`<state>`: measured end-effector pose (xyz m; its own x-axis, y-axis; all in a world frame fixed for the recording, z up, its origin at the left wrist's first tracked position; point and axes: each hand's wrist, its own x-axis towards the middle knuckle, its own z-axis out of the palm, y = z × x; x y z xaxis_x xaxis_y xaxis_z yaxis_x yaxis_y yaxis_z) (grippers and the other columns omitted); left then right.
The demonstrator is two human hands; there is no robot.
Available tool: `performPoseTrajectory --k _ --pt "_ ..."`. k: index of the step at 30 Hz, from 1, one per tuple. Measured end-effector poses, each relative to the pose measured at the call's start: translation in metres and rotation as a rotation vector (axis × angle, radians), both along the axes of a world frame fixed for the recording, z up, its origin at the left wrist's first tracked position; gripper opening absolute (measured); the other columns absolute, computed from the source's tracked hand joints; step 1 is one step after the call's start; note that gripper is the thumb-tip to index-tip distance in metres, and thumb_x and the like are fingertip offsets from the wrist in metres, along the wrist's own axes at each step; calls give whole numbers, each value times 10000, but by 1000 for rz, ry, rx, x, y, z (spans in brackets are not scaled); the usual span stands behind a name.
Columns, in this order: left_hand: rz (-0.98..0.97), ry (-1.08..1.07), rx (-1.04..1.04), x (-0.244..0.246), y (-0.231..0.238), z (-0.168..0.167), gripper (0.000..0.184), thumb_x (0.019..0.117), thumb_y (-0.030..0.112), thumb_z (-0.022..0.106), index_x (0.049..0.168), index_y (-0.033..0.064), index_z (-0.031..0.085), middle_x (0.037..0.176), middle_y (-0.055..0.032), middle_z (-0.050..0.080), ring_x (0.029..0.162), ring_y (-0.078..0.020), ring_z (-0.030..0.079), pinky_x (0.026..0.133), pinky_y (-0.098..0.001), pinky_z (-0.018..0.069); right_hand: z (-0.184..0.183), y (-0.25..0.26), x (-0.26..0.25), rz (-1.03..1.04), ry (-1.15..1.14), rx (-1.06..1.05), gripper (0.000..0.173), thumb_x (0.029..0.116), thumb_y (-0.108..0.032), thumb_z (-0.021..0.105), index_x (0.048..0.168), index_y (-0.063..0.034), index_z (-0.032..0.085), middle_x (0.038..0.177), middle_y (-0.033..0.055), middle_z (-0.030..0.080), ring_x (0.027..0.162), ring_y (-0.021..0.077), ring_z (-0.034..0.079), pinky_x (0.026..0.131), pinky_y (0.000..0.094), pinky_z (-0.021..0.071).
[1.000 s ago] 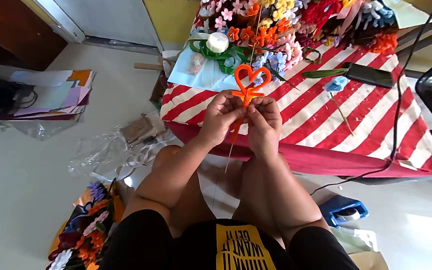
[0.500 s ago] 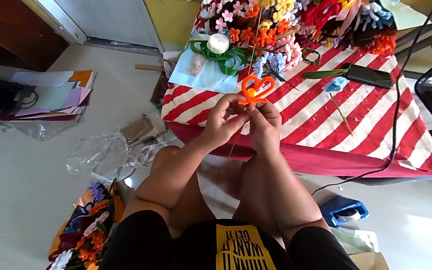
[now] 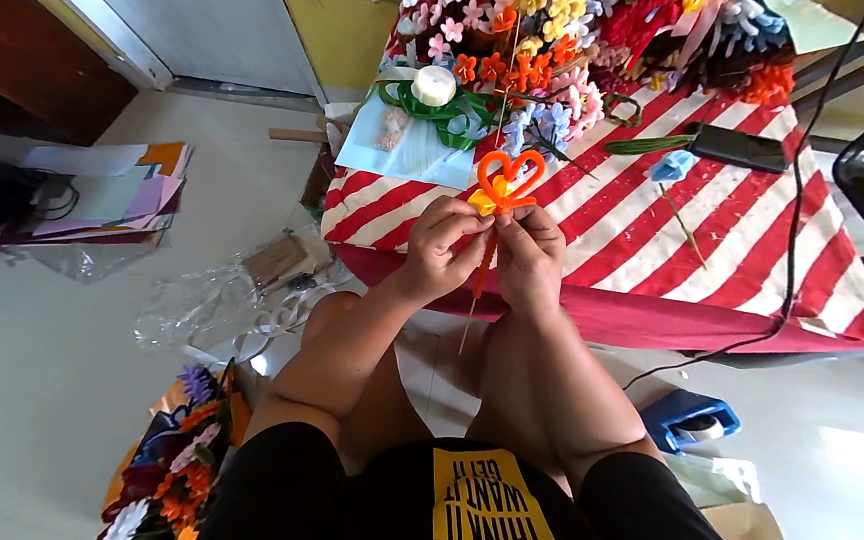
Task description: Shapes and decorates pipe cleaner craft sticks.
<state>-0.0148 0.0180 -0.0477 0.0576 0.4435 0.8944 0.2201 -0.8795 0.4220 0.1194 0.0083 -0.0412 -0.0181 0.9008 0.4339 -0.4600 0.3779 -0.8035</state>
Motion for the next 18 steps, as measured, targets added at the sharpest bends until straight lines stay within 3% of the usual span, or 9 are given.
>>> performPoseTrajectory --k 6,9,11,13,15,18 --pt "-111 -31 -78 -4 2 3 27 892 -43 663 887 -68 671 905 -106 641 900 -96 632 833 -214 547 0 1 0 2 10 -7 156 991 -33 564 943 -122 684 839 -47 677 752 23 648 708 209 563" --pt "-213 -94 -176 -11 1 5 63 920 20 629 916 -28 670 946 -52 642 923 -55 634 837 -212 554 0 1 0 24 -5 -12 166 989 -25 559 951 -121 689 836 -51 680 743 16 647 693 199 561" --pt "-354 -225 -367 -15 -1 7 111 979 95 607 928 56 698 955 22 664 899 -22 636 815 -210 553 0 1 0 36 -13 -6 155 988 -30 567 955 -119 690 844 -53 676 751 13 640 700 193 553" --pt "-521 -379 -662 -20 -2 13 167 997 138 569 927 135 722 915 43 700 818 -38 662 757 -232 571 -1 2 0 50 -22 7 145 990 -28 574 967 -108 693 873 -43 683 786 23 647 734 204 557" --pt "-623 -435 -893 -27 -1 18 173 984 143 549 926 149 712 870 29 710 741 -45 663 689 -219 569 -1 2 0 54 -39 13 148 987 -21 577 972 -106 698 890 -42 694 801 23 655 745 206 562" --pt "-687 -401 -1037 -33 0 22 170 960 161 559 904 156 719 806 51 687 681 -19 631 639 -188 545 0 2 -1 54 -78 31 153 983 -9 572 973 -102 693 883 -47 697 796 16 657 744 205 563"
